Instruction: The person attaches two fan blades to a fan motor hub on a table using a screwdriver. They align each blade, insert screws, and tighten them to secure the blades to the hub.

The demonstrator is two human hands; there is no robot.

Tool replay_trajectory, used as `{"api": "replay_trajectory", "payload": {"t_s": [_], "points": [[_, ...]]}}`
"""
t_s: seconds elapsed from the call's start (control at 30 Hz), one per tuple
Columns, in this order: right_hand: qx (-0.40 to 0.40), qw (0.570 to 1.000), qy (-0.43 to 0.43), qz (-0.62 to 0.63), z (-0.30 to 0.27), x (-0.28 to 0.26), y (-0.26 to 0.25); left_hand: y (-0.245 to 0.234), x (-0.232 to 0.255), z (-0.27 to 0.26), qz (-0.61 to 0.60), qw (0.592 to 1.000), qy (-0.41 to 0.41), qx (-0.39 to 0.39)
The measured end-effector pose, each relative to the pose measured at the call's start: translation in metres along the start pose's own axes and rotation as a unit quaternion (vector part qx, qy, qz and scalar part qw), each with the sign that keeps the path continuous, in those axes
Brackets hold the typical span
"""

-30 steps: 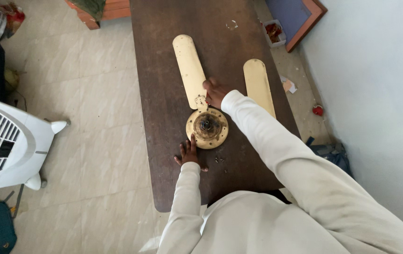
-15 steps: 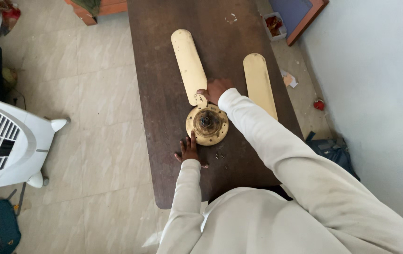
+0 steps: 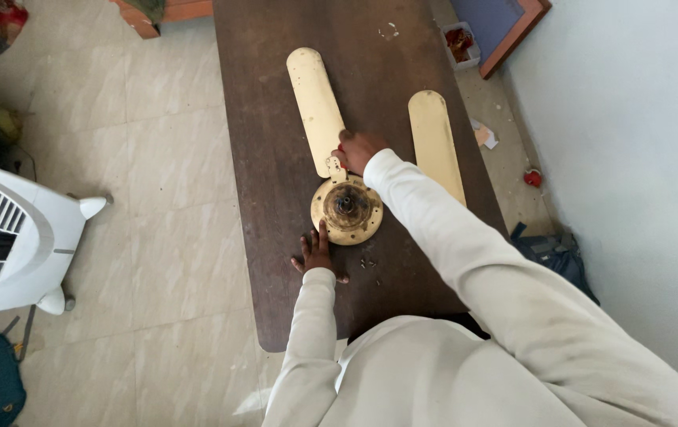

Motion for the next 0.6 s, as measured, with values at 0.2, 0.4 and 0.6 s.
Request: {"api": "replay_trajectory", "payload": {"t_s": [0.2, 0.4, 0.6], "points": [[-0.062, 0.989, 0.102, -0.084, -0.007, -0.006, -0.017, -0.002, 0.0, -0.004, 0.002, 1.0, 0.005, -0.001], [0.056, 0.998, 0.009, 0.027, -0.004, 0.004, -0.011, -0.003, -0.001, -0.002, -0.01, 1.0, 0.005, 0.005], [0.006, 0.998, 0.011, 0.058, -0.007, 0.005, -0.01, -0.001, 0.0, 0.0, 0.006, 1.0, -0.001, -0.015]]}}
Point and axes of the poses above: each hand's wrist, its own z-axis towards the middle knuckle, its own y-axis out of the palm, x = y × z, the point moved 5 cm from there along z, towards the middle knuckle, and after that the axes turned 7 degrees about z, right-handed, at the moved point
